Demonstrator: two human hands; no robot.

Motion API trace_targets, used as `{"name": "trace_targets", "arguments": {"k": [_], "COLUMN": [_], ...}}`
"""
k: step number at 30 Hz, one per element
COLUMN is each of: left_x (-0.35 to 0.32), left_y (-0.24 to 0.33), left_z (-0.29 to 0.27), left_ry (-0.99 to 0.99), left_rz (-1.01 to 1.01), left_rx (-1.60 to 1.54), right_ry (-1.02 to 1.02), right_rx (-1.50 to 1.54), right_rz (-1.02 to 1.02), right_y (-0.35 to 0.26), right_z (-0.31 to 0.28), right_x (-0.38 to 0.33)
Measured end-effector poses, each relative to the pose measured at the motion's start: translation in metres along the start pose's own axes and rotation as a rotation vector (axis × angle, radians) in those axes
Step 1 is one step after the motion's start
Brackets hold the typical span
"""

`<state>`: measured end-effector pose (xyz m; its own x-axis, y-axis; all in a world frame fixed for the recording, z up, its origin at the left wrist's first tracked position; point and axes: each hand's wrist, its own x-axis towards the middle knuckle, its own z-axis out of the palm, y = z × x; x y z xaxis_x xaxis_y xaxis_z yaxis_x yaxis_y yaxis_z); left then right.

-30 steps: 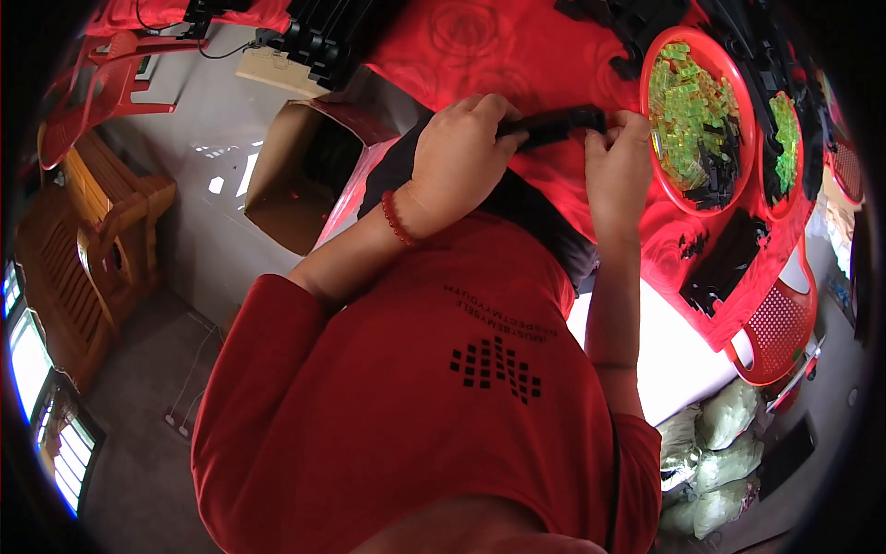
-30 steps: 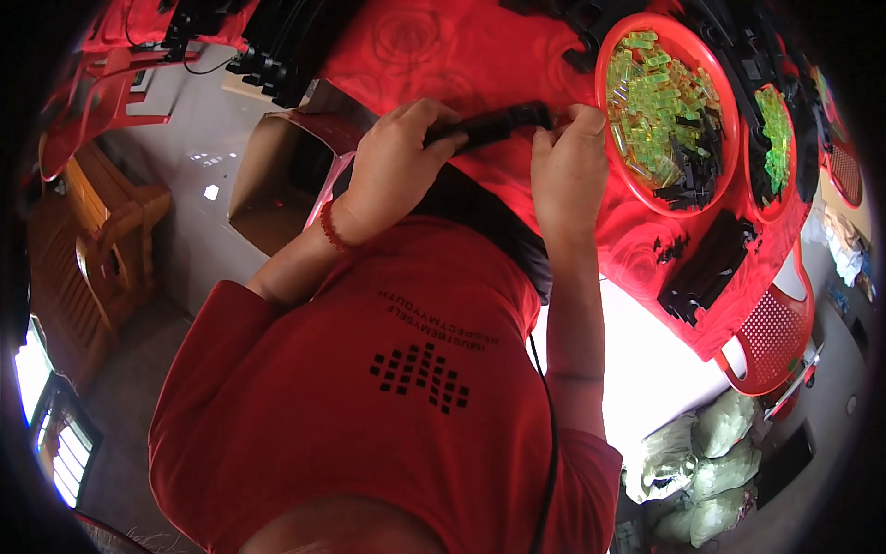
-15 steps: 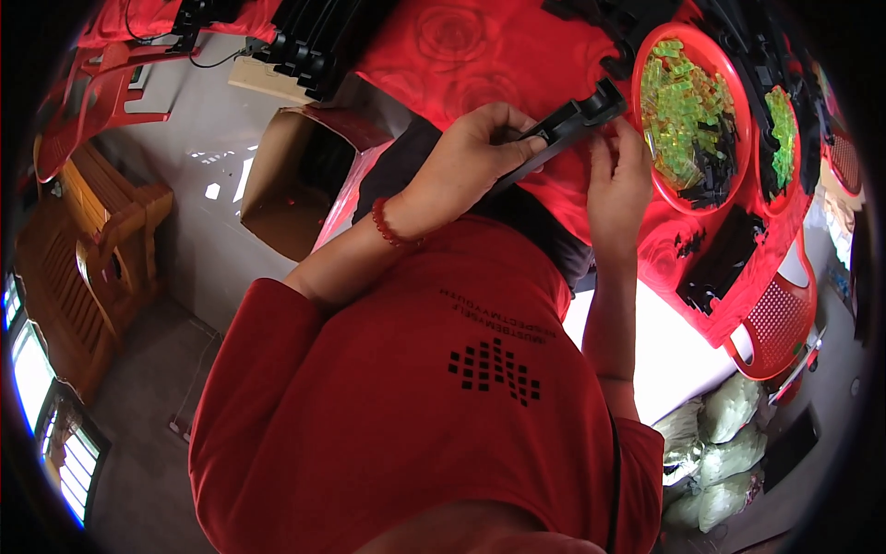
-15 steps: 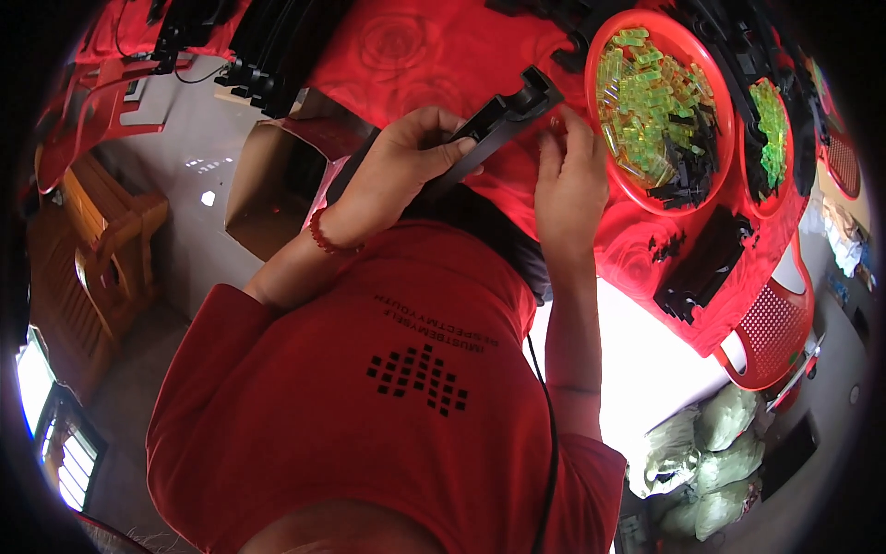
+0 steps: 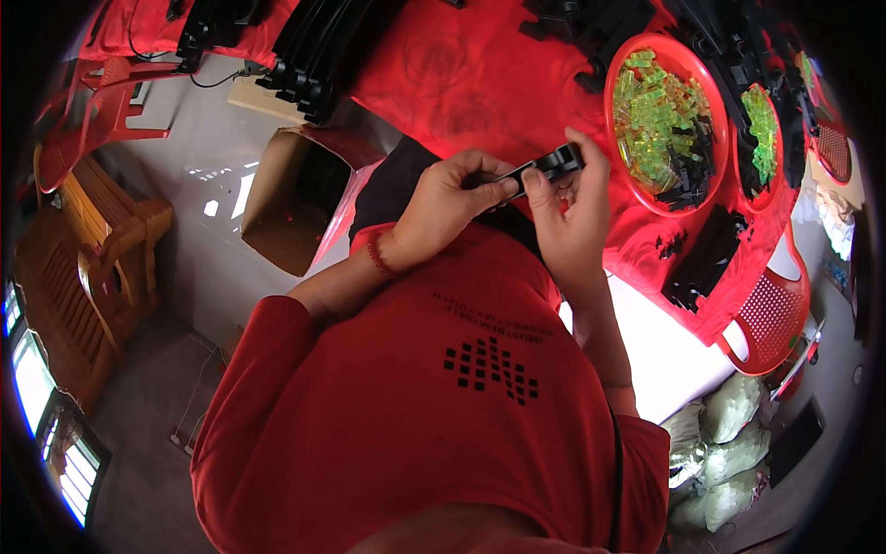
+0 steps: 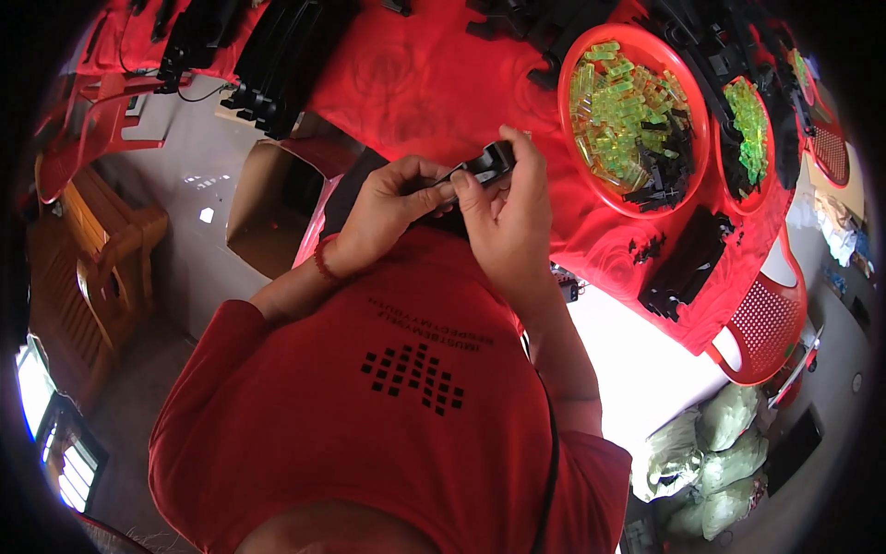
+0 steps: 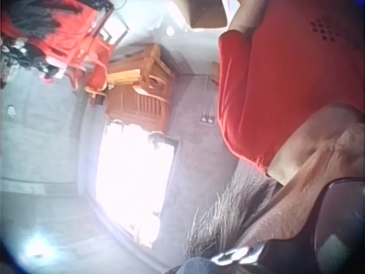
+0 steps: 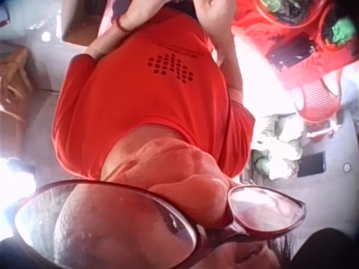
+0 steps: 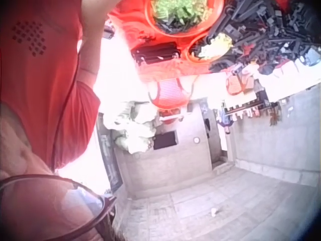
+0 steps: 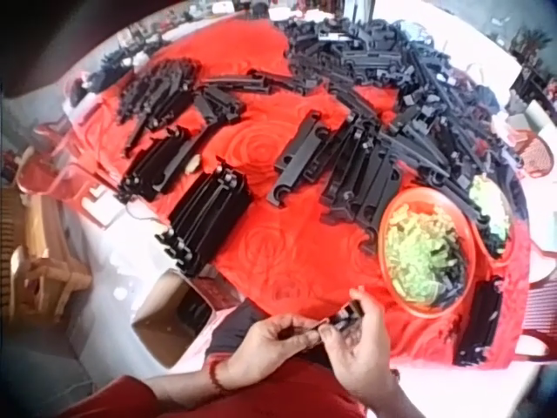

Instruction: The person assembles plastic components by fitting small plastic pieces into black plastic casings by hand.

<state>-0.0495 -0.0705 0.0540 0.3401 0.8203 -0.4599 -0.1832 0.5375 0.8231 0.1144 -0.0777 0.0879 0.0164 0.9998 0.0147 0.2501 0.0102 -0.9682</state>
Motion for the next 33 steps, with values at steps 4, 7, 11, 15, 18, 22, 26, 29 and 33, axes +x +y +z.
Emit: {"name": "trace_targets", "arguments": {"k": [4, 7, 11, 15, 18, 22, 26, 29, 33], "left_x": [-0.002, -0.001, 0.005, 0.02, 0.029, 0.033, 0.037, 0.038, 0.039], "left_y": [0.001, 0.009, 0.006, 0.006, 0.018, 0.039, 0.031, 0.033, 0.032], "left_z": [0.0, 0.004, 0.006, 0.005, 0.006, 0.006, 0.011, 0.016, 0.015], "left_ry": [0.028, 0.022, 0.033, -0.007, 0.056, 0.158, 0.254, 0.239, 0.249], "left_rz": [0.032, 0.001, 0.011, 0.032, 0.029, 0.069, 0.322, 0.4, 0.457], "left_rx": [0.041, -0.003, -0.175, -0.061, 0.202, 0.687, 1.069, 1.086, 1.123], "right_ry": [0.025, 0.044, 0.066, 0.118, 0.076, 0.21, 0.166, 0.092, 0.12], "right_rx": [-0.073, -0.088, -0.078, 0.026, 0.094, -0.469, -0.73, -0.887, -0.79], "right_rz": [-0.042, -0.07, -0.063, 0.043, 0.137, 0.113, 0.123, 0.137, 0.096], "right_y": [0.009, 0.01, 0.013, 0.015, 0.014, 0.041, 0.046, 0.045, 0.047], "right_z": [-0.002, -0.003, -0.002, -0.004, -0.015, -0.033, -0.034, -0.034, -0.034], "right_x": [-0.005, -0.008, -0.007, 0.001, 0.008, 0.017, 0.02, 0.022, 0.017]}}
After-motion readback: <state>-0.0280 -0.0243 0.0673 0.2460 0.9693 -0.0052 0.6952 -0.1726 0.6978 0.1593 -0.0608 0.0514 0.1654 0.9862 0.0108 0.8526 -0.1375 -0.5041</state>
